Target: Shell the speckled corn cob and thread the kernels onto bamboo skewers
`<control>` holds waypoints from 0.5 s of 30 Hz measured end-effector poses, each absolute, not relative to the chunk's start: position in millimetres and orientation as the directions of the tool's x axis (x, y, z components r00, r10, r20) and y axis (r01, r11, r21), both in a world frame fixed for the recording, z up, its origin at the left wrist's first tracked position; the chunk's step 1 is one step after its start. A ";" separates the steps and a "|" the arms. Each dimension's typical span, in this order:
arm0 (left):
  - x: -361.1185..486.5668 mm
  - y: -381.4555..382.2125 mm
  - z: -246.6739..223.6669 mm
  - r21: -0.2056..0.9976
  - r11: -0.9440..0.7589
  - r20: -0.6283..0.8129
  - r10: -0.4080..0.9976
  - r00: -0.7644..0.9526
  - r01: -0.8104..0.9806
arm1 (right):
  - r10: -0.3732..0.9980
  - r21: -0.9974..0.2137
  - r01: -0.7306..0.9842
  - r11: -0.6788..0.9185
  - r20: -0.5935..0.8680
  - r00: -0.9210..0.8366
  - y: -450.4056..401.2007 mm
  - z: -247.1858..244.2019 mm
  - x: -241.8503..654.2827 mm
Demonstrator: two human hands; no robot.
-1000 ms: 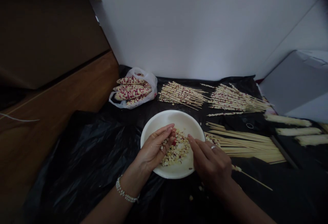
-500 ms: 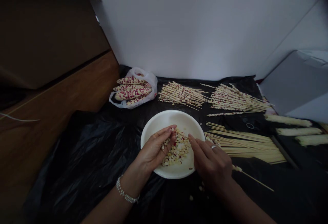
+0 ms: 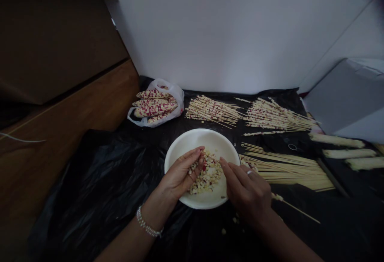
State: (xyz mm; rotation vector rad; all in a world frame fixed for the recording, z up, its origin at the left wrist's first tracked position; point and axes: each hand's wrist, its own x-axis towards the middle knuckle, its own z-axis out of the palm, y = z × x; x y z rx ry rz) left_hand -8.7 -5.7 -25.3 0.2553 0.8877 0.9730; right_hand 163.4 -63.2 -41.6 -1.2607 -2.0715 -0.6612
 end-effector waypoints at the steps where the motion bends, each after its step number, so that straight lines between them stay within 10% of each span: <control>1: -8.6 -5.6 -25.4 0.565 0.563 -0.534 0.807 0.253 -0.603 | 0.592 0.092 0.903 0.420 0.726 -0.350 -63.3 -41.4 163.1; 15: -7.0 -6.9 -25.3 0.626 0.558 -0.500 0.823 0.267 -0.545 | 0.582 0.118 0.909 0.400 0.734 -0.351 -66.1 -41.5 159.6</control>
